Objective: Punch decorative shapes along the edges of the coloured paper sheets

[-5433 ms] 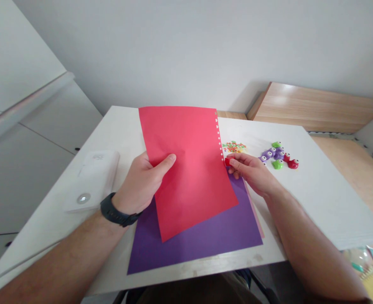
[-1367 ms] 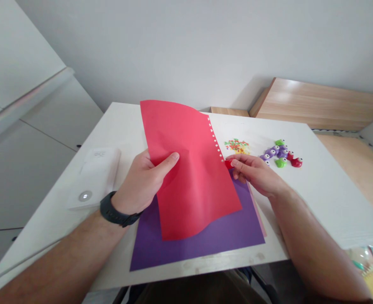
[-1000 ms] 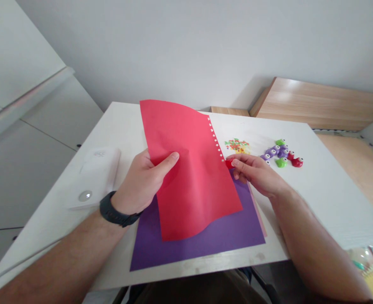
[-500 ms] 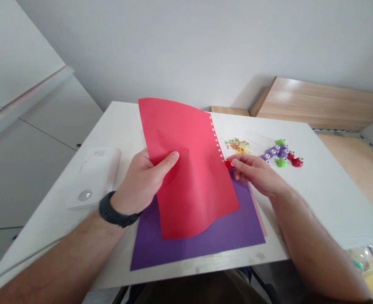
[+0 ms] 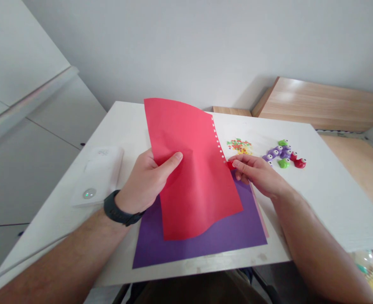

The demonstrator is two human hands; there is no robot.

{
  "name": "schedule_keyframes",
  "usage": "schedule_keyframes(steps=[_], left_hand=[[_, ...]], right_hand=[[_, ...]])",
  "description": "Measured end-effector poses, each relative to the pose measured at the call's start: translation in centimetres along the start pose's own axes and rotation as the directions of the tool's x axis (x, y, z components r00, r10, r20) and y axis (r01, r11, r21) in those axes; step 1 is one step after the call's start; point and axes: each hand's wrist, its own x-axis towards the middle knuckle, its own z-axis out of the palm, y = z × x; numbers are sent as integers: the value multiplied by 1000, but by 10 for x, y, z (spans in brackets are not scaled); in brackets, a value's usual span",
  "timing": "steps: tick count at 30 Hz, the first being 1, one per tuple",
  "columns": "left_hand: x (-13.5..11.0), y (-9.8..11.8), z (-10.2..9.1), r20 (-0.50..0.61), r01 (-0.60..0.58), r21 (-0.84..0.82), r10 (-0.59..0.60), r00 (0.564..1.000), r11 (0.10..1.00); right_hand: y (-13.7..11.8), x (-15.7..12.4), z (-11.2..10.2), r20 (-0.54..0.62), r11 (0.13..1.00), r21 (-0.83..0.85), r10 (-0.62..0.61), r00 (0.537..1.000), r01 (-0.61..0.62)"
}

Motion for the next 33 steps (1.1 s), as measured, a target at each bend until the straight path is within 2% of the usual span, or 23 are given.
schedule_keyframes(steps=[33], left_hand=[[0,-1,-2,17,-8,-34,9,1000,999]], right_hand=[[-3,-1,2,-2,1000,0,-1,1000,1]])
